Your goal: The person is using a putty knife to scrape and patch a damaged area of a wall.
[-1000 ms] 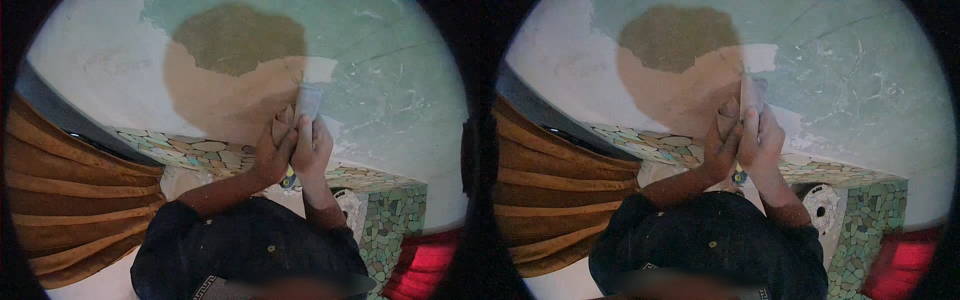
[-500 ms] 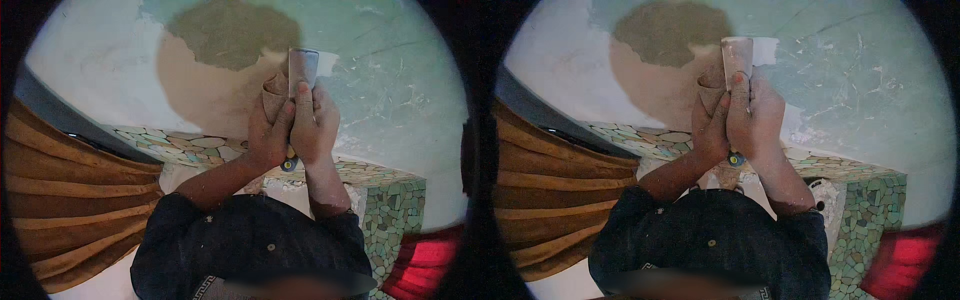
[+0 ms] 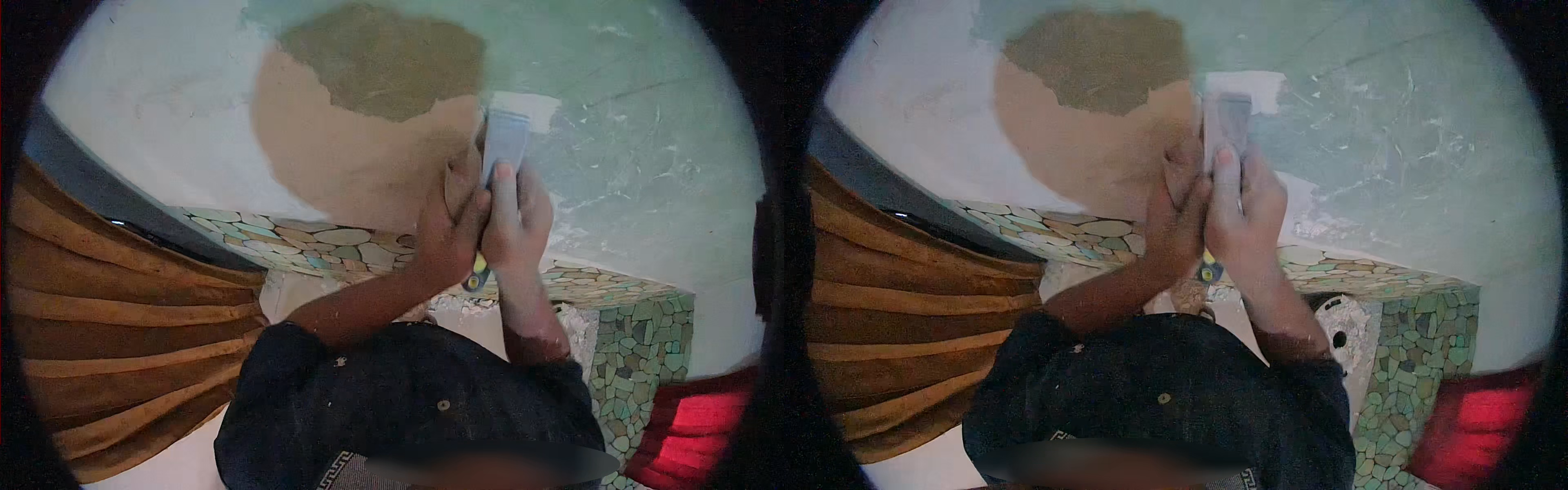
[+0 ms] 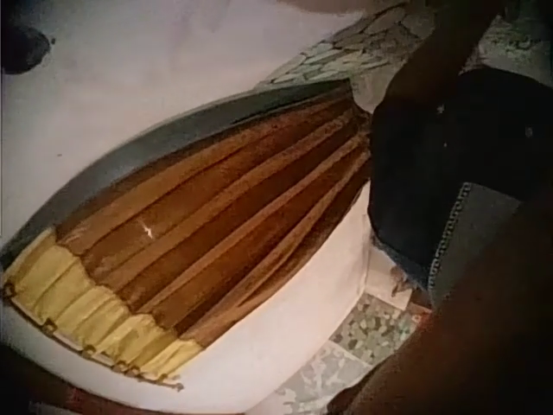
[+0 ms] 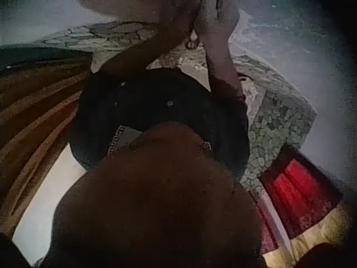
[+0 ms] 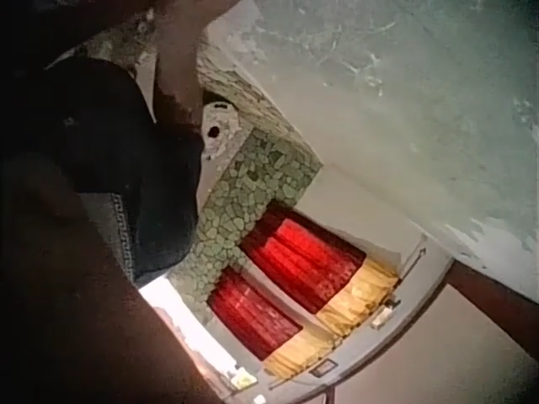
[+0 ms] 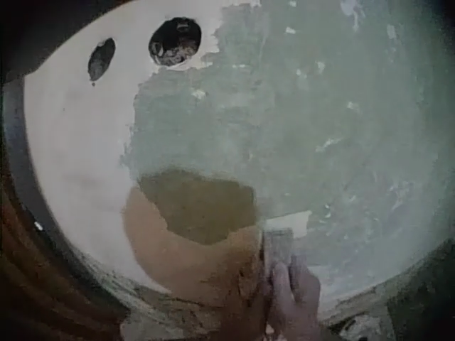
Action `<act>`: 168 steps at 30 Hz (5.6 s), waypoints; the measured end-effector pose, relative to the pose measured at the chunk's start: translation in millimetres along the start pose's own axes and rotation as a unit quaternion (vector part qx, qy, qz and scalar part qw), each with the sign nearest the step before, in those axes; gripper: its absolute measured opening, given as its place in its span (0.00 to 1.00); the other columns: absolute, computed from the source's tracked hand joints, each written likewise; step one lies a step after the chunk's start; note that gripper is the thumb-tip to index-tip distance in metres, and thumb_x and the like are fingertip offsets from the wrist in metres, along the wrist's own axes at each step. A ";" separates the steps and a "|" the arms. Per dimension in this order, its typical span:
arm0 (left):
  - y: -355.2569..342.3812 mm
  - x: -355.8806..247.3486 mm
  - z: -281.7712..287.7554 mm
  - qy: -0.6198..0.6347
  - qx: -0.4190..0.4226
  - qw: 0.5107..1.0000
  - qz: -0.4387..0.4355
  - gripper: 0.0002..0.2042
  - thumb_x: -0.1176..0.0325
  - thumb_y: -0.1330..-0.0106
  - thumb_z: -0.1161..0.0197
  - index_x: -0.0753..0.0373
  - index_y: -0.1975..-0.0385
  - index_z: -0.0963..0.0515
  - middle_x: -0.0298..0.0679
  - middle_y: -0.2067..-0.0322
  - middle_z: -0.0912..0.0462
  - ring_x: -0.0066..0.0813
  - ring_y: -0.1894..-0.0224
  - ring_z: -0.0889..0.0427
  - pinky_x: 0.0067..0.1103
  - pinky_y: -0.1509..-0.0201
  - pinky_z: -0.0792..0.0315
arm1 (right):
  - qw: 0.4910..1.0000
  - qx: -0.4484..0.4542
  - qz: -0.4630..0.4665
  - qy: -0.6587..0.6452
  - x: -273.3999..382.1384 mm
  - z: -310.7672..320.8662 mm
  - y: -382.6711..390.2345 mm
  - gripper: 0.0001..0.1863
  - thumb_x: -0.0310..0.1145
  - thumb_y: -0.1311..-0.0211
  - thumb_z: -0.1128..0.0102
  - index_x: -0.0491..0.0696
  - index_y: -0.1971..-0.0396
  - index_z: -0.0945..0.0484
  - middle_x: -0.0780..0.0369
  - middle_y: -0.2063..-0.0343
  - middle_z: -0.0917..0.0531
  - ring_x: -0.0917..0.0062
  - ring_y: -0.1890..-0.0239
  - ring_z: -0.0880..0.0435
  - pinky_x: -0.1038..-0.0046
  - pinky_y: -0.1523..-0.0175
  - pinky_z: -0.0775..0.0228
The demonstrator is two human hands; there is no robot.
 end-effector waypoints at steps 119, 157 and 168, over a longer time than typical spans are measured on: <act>20.6 -1.3 -11.5 0.024 0.128 0.991 -0.034 0.29 0.75 0.42 0.47 0.74 0.41 0.50 0.56 0.48 0.34 0.44 0.43 0.33 0.33 0.40 0.41 | 0.983 -0.084 -0.071 -0.145 -42.6 3.5 22.5 0.14 0.35 0.33 0.54 0.38 0.64 0.26 0.59 0.76 0.22 0.82 0.72 0.27 0.75 0.66 0.34; 66.5 86.8 -15.1 -0.219 0.223 0.946 -0.085 0.41 0.64 0.52 0.36 0.73 0.40 0.51 0.52 0.46 0.35 0.43 0.42 0.36 0.34 0.38 0.44 | 0.998 -0.054 0.032 0.004 -86.6 -4.6 71.8 0.14 0.34 0.31 0.58 0.39 0.59 0.28 0.66 0.75 0.24 0.87 0.76 0.29 0.83 0.73 0.38; 78.2 106.8 25.4 -0.053 0.121 0.984 0.118 0.27 0.64 0.40 0.41 0.67 0.43 0.41 0.50 0.51 0.26 0.42 0.48 0.26 0.29 0.45 0.34 | 0.929 -0.006 -0.264 -0.260 -176.9 -70.8 141.6 0.20 0.40 0.29 0.65 0.38 0.50 0.35 0.56 0.62 0.26 0.72 0.58 0.28 0.71 0.52 0.36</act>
Point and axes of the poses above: each hand's wrist, its own y-axis away from the middle knuckle, its own z-axis out of the back of the hand, x = y × z, the point moved 9 cm from there along -y, towards the middle knuckle
